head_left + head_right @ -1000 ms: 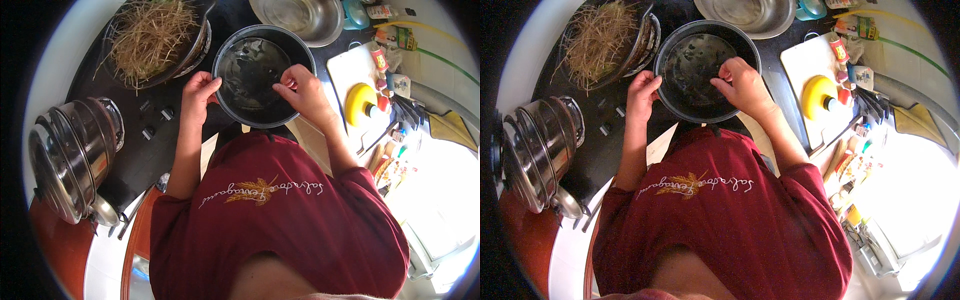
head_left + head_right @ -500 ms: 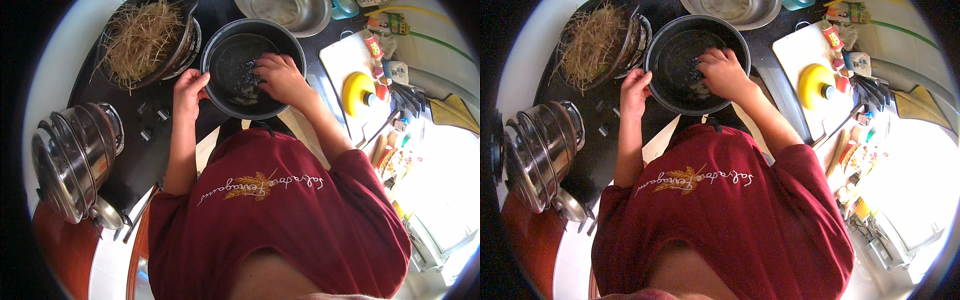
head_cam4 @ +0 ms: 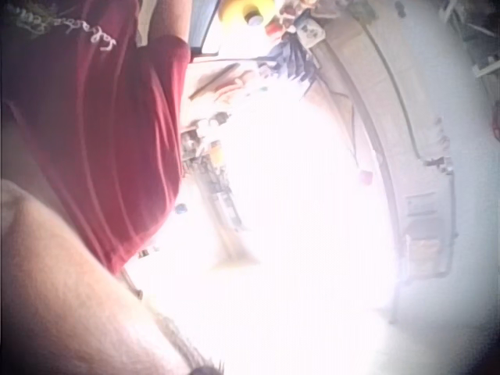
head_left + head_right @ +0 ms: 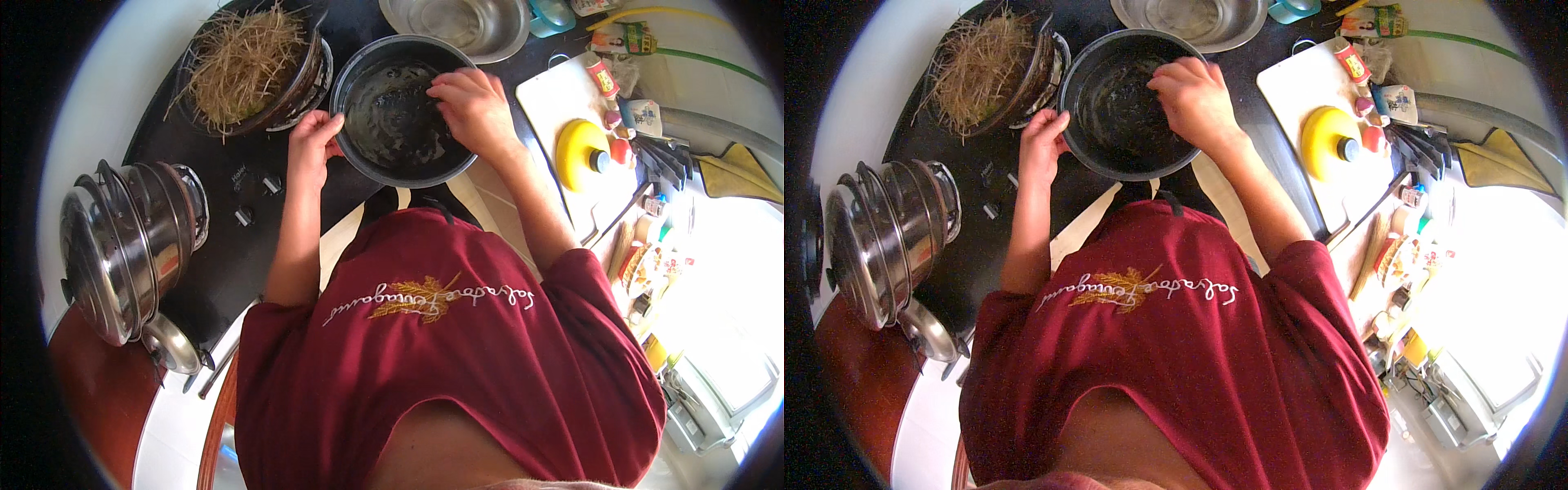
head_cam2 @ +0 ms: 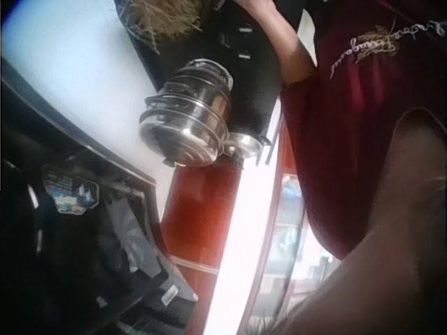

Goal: The person prepares ingredients by sorting through dried plant material in a pot, transferring it into another pot containing chopped green vegetables on a stovetop, and سپس rinsing kelp in a basin of water in a sink.

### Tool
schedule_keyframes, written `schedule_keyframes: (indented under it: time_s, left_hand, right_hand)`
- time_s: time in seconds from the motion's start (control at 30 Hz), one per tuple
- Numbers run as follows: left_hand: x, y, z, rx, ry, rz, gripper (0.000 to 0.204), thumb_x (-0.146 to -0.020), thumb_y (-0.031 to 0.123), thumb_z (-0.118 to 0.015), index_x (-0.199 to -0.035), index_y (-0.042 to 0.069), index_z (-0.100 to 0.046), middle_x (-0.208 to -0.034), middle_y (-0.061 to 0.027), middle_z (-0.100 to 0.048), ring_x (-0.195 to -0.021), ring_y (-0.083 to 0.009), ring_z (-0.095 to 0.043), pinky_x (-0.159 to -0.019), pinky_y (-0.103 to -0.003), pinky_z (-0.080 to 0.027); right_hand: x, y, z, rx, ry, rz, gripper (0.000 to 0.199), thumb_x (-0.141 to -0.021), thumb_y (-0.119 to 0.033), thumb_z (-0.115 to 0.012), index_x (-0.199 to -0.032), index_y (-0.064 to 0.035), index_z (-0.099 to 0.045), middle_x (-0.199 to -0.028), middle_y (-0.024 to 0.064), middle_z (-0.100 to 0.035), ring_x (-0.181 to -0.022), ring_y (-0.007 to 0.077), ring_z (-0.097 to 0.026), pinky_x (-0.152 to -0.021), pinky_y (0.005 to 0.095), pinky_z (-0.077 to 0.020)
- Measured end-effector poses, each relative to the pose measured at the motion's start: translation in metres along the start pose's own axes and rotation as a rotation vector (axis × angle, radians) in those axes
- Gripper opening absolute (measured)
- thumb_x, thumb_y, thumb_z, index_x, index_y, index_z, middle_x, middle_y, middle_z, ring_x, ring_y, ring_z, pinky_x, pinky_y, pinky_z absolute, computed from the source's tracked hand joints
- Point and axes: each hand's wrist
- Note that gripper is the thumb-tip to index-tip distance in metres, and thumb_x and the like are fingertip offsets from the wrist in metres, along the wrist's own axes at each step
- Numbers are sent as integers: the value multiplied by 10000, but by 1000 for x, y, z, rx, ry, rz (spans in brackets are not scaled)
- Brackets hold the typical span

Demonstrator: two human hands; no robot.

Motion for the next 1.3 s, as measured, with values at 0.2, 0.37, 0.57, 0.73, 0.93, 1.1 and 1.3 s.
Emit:
schedule_keyframes:
  time_s: [0.2,0.37,0.57,0.73,0.93,1.1,1.3]
  left_hand:
    - [2,-3,0,-43,35,-15,182,-796,164,-668,-745,73,-519,-652,8,-553,-516,-63,-517,-469,-210,-458]
    - [6,-3,-5,-61,88,-24,210,-792,186,-683,-725,67,-524,-631,7,-544,-510,-65,-513,-467,-222,-466]
    - [9,-3,-5,-63,104,-30,230,-797,205,-685,-717,61,-525,-631,4,-547,-508,-70,-516,-472,-224,-472]
    - [9,-4,-13,-36,142,-11,244,-796,223,-690,-712,66,-523,-612,1,-542,-479,-70,-499,-460,-218,-459]
    - [17,-11,-8,-53,196,22,305,-779,303,-706,-702,76,-518,-549,-4,-520,-426,-76,-474,-419,-207,-417]
    - [23,-16,-11,-48,221,45,382,-798,411,-659,-667,79,-523,-538,-9,-514,-428,-93,-480,-425,-215,-415]
    - [27,-15,-6,-36,132,-3,267,-860,301,-601,-742,77,-518,-599,4,-512,-480,-81,-485,-454,-224,-434]
  right_hand:
    - [33,37,2,-119,242,-597,183,-758,-146,-662,-908,-42,-644,-775,120,-591,-663,233,-593,-642,330,-487]
    - [46,56,-16,-140,232,-658,181,-785,-184,-645,-870,-24,-641,-752,128,-601,-649,234,-593,-635,329,-484]
    - [47,50,-29,-177,222,-716,207,-810,-223,-625,-816,-16,-627,-718,138,-610,-636,253,-600,-619,333,-477]
    - [49,56,-35,-199,238,-738,212,-822,-226,-618,-817,-14,-623,-710,142,-614,-621,262,-598,-615,338,-475]
    - [48,50,-37,-196,250,-744,214,-832,-224,-607,-812,-10,-614,-698,150,-607,-612,266,-592,-609,348,-470]
    - [44,39,-37,-245,292,-792,209,-841,-206,-604,-801,-1,-604,-669,161,-596,-579,244,-581,-584,336,-467]
    - [45,42,-43,-200,324,-805,214,-834,-215,-607,-796,-5,-597,-683,159,-602,-606,269,-592,-599,359,-469]
Point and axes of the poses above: each hand's wrist, its own x-axis away from the middle knuckle, its own z-axis out of the back of the hand, y = z × x
